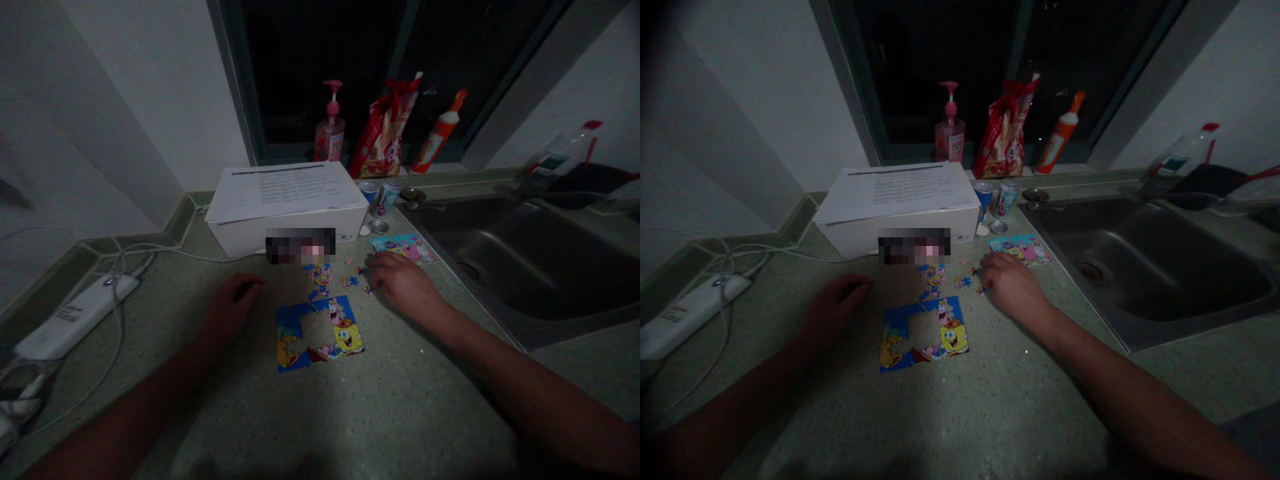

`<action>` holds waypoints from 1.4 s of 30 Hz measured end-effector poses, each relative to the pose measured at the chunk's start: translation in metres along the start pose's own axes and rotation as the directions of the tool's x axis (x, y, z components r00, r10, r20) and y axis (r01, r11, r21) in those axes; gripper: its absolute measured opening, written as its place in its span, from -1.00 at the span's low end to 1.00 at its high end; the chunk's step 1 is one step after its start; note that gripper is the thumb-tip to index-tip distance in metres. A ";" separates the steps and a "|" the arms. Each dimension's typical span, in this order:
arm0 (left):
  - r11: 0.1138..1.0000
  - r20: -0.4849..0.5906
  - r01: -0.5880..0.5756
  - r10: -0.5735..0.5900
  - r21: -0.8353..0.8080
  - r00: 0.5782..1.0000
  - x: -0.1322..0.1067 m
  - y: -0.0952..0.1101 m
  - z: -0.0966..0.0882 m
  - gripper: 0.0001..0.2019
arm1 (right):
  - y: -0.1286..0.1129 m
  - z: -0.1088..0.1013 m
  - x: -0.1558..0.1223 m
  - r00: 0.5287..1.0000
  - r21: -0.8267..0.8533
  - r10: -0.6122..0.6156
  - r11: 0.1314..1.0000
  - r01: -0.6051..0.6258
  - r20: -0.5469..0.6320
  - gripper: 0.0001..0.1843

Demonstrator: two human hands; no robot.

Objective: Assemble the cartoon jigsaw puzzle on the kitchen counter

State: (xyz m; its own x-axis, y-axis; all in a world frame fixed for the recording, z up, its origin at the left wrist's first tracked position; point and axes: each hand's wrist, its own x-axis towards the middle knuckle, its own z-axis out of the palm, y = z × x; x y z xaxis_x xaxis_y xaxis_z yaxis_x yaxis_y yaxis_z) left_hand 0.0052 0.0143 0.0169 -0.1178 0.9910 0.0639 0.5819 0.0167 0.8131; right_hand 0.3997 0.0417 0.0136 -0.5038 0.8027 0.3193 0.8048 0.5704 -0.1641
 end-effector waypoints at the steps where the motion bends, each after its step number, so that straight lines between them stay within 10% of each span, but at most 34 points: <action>1: 1.000 -0.002 0.001 -0.001 -0.001 1.000 0.000 0.000 0.000 -0.69 | -0.001 0.000 0.000 1.000 0.009 -0.003 1.000 0.003 0.001 -0.67; 42: 1.000 0.000 -0.003 0.003 -0.013 1.000 0.001 -0.006 0.002 -0.65 | -0.016 -0.002 0.000 0.996 0.101 -0.054 0.994 0.047 0.066 -0.62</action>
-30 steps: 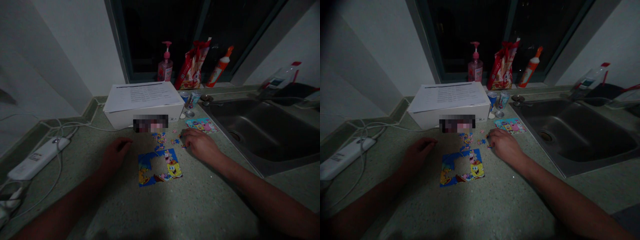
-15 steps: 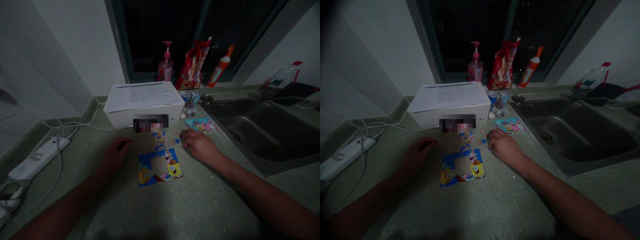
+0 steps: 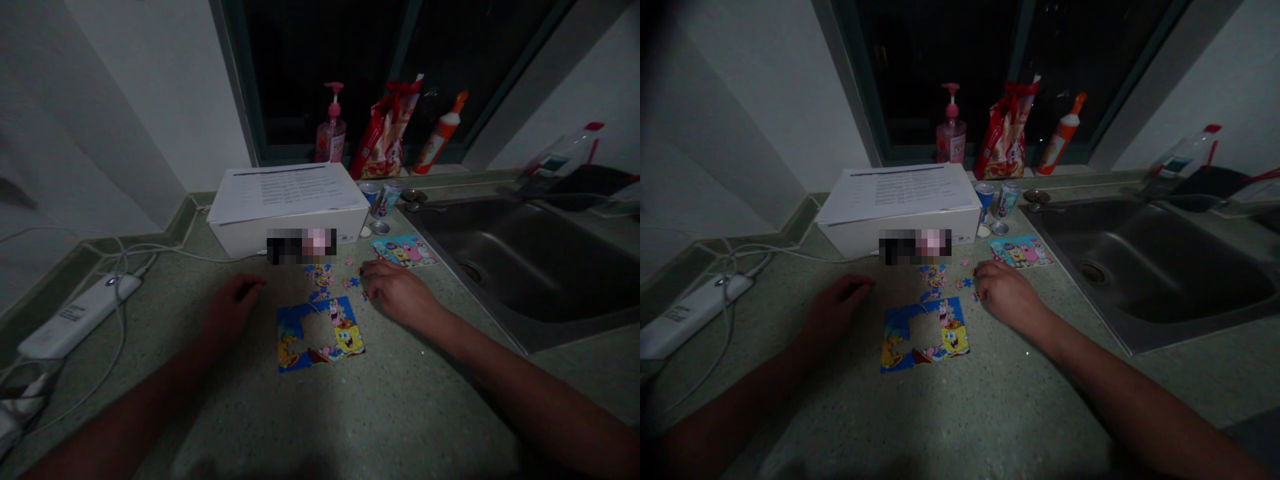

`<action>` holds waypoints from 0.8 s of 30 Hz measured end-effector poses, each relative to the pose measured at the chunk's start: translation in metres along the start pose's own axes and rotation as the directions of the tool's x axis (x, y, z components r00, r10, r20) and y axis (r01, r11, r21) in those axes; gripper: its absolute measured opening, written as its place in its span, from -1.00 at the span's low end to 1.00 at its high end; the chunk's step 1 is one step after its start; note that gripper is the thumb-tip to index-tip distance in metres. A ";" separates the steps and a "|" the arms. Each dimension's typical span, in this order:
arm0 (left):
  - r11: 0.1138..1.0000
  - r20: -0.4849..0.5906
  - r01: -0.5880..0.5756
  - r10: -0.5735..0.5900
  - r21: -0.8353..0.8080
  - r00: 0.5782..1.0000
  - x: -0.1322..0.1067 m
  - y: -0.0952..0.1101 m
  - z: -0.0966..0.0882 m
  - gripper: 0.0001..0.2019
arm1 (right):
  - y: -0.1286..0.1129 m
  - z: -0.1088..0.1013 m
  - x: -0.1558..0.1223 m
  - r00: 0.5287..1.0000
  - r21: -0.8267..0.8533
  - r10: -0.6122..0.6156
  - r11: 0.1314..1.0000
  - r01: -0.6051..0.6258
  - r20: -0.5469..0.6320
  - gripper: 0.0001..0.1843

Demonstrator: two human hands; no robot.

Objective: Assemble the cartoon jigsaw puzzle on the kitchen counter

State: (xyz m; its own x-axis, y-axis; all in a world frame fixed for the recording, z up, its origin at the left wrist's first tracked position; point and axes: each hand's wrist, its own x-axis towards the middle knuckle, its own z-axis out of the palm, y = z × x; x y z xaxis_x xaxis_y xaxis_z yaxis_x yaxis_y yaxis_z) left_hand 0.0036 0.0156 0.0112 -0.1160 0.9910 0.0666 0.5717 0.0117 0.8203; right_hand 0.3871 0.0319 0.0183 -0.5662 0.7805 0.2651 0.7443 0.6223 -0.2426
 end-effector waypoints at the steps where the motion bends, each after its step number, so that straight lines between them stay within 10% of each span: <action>1: 1.000 0.001 0.003 -0.003 -0.002 1.000 0.000 0.000 0.000 -0.65 | 0.000 0.000 0.000 1.000 0.002 0.000 1.000 0.000 -0.002 -0.62; 24: 1.000 -0.001 -0.007 0.007 0.024 1.000 0.000 0.001 0.000 -0.65 | -0.002 -0.003 0.002 0.999 -0.020 -0.038 0.999 0.038 -0.016 -0.62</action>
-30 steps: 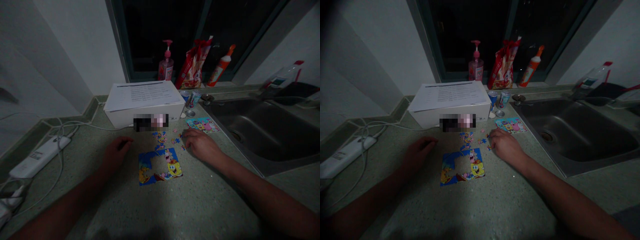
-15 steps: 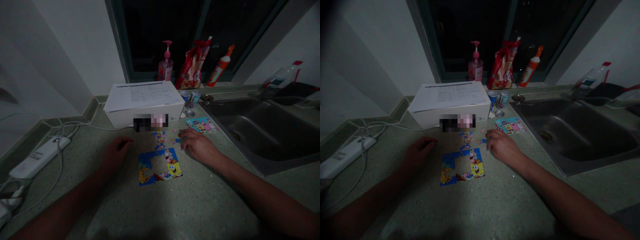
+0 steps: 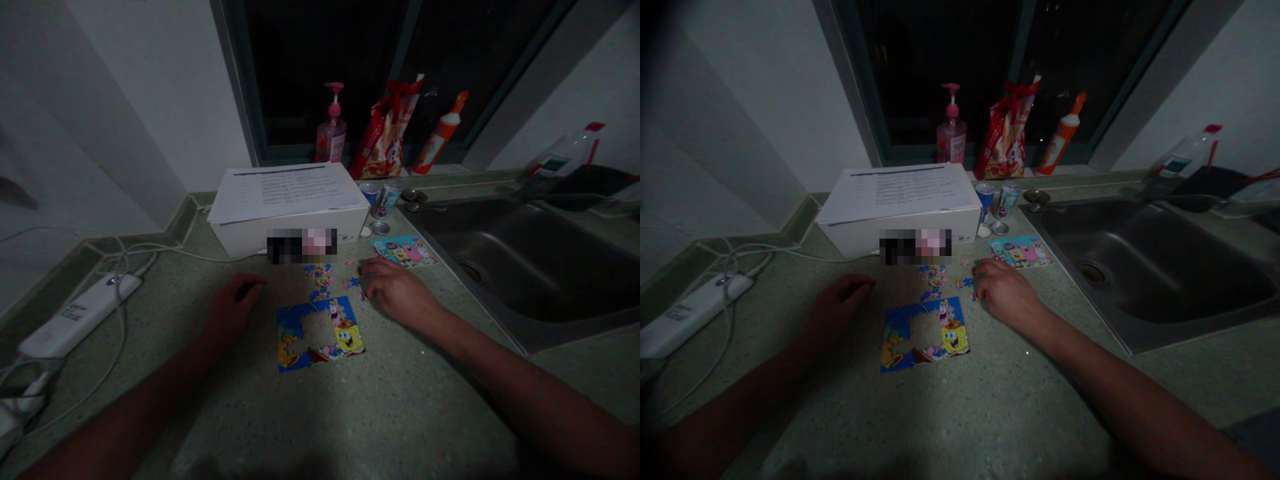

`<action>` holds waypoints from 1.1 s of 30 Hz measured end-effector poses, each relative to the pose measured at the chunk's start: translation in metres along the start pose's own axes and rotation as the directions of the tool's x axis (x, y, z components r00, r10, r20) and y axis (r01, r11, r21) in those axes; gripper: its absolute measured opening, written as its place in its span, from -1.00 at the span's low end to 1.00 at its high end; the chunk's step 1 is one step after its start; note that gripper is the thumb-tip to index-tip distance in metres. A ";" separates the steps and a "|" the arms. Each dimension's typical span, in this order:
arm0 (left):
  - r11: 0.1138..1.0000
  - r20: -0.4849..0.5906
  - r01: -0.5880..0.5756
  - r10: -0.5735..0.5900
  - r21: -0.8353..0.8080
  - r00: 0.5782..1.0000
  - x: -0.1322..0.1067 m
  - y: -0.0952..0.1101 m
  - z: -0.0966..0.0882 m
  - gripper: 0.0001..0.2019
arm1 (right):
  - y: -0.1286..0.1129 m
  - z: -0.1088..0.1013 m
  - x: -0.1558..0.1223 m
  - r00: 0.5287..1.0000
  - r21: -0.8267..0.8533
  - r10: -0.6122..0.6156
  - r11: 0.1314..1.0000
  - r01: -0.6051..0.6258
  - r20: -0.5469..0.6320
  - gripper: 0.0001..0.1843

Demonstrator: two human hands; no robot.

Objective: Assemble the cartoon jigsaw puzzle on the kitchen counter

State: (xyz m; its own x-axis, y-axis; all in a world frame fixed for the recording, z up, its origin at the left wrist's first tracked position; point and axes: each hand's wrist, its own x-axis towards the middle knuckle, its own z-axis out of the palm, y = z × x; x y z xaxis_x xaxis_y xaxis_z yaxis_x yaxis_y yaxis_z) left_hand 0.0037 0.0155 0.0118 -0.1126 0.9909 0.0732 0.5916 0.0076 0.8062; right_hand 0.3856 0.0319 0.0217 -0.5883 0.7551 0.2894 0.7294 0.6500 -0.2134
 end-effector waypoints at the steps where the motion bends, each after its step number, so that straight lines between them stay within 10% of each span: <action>1: 1.000 -0.001 0.003 -0.003 -0.001 1.000 0.000 0.000 0.000 -0.64 | 0.000 0.000 0.000 1.000 -0.001 0.001 1.000 -0.001 -0.004 -0.62; 33: 1.000 0.010 0.020 -0.020 -0.020 1.000 -0.002 0.004 -0.001 -0.63 | -0.006 -0.003 -0.001 0.999 -0.021 0.026 0.999 -0.026 0.024 -0.65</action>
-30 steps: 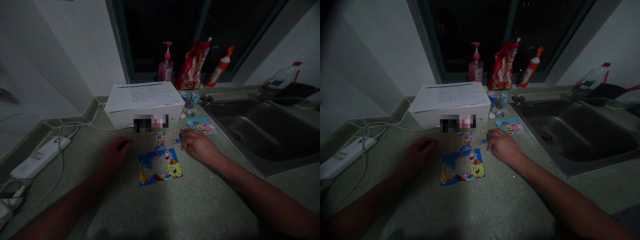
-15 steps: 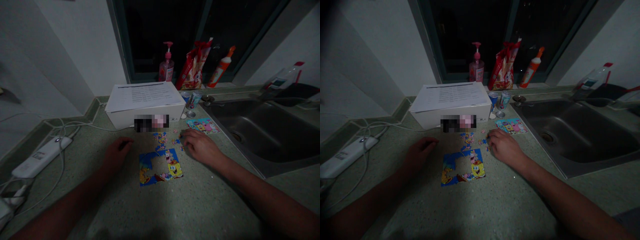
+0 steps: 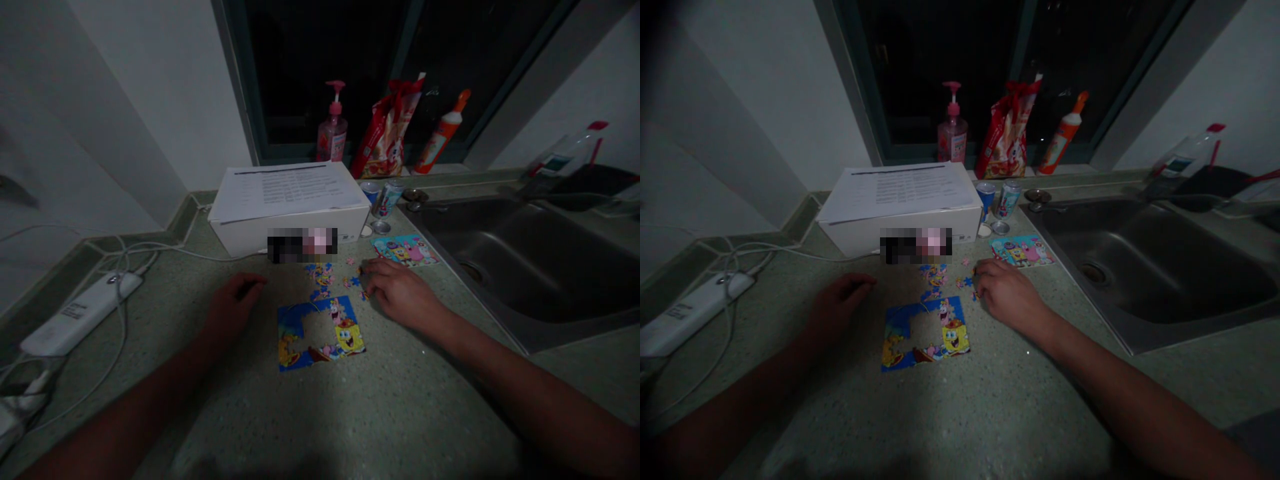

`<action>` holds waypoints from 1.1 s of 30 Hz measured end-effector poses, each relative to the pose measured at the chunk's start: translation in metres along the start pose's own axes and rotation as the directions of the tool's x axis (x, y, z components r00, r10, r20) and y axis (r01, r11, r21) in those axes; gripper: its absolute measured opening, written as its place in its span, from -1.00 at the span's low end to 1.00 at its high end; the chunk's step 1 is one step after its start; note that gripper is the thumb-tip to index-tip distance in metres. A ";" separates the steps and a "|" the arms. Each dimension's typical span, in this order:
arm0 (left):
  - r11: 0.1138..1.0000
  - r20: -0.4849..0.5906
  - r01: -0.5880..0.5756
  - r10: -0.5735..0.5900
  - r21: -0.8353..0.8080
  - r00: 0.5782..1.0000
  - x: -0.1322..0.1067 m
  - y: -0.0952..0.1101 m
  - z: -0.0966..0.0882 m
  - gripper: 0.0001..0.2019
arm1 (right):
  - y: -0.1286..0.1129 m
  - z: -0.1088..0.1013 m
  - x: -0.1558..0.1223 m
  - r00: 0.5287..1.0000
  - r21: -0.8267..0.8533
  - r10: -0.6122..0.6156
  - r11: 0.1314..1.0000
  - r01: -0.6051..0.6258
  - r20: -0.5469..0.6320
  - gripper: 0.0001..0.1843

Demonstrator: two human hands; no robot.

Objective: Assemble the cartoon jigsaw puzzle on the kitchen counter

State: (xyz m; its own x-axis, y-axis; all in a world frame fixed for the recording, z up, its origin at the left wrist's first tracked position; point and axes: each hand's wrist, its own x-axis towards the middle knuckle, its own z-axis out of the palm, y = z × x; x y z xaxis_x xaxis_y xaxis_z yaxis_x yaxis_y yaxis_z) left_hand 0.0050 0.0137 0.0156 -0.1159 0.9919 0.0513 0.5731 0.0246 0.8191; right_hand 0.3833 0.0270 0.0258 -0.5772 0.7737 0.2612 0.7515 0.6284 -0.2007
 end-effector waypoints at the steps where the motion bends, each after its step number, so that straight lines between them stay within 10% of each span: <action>1: 1.000 0.000 -0.001 0.001 0.002 1.000 0.000 0.000 0.000 -0.63 | 0.000 0.000 0.000 1.000 0.004 0.002 1.000 -0.002 -0.003 -0.64; 33: 1.000 -0.009 -0.006 0.006 -0.011 1.000 0.000 0.002 0.000 -0.68 | 0.005 0.002 -0.001 0.992 -0.103 0.107 0.988 -0.113 -0.063 -0.70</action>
State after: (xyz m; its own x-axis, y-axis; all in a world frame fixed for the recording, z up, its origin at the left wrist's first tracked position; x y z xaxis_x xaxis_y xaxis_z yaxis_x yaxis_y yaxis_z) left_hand 0.0060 0.0140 0.0168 -0.1195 0.9909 0.0614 0.5646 0.0170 0.8252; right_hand 0.3864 0.0294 0.0225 -0.4725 0.8297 0.2972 0.8408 0.5255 -0.1304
